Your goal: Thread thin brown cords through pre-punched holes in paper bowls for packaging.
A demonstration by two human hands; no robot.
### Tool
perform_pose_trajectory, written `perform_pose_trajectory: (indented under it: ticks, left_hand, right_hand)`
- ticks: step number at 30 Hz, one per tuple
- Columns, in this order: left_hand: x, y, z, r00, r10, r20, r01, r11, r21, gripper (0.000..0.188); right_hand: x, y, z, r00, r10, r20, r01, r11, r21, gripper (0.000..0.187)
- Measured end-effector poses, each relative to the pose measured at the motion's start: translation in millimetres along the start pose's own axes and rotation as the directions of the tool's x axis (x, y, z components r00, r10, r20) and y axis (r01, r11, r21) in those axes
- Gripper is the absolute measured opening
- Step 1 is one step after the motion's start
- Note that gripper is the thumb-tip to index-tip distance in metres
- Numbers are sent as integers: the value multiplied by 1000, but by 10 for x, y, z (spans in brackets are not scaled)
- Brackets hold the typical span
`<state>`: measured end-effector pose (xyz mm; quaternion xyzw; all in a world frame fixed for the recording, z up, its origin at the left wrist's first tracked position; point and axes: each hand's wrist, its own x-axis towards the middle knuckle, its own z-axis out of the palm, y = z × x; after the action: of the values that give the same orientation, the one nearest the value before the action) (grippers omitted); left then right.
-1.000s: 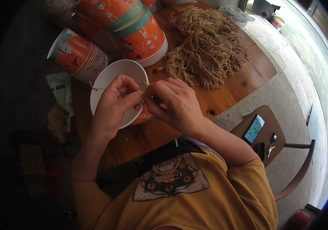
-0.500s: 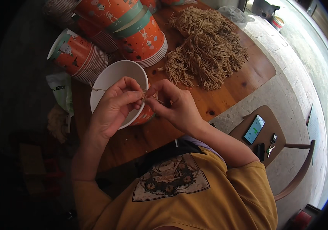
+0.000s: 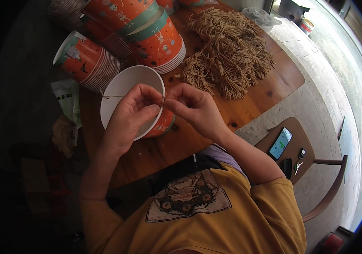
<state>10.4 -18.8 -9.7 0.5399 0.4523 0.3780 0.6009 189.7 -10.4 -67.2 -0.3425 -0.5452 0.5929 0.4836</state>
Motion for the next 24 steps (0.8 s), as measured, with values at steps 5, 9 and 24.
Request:
perform_pose_trajectory:
  ticks: [5, 9, 24]
  left_hand:
    - [4, -75, 35, 992, 108, 57, -116, 979, 166, 17]
    - [-5, -80, 60, 965, 252, 69, -259, 883, 391, 21]
    - [-19, -47, 158, 907, 415, 74, -349, 642, 683, 15]
  right_hand:
    - [9, 4, -13, 998, 56, 15, -57, 994, 97, 12]
    - [-9, 7, -64, 995, 96, 26, -98, 990, 102, 12]
    - [-101, 57, -115, 1000, 22, 12, -24, 988, 152, 8]
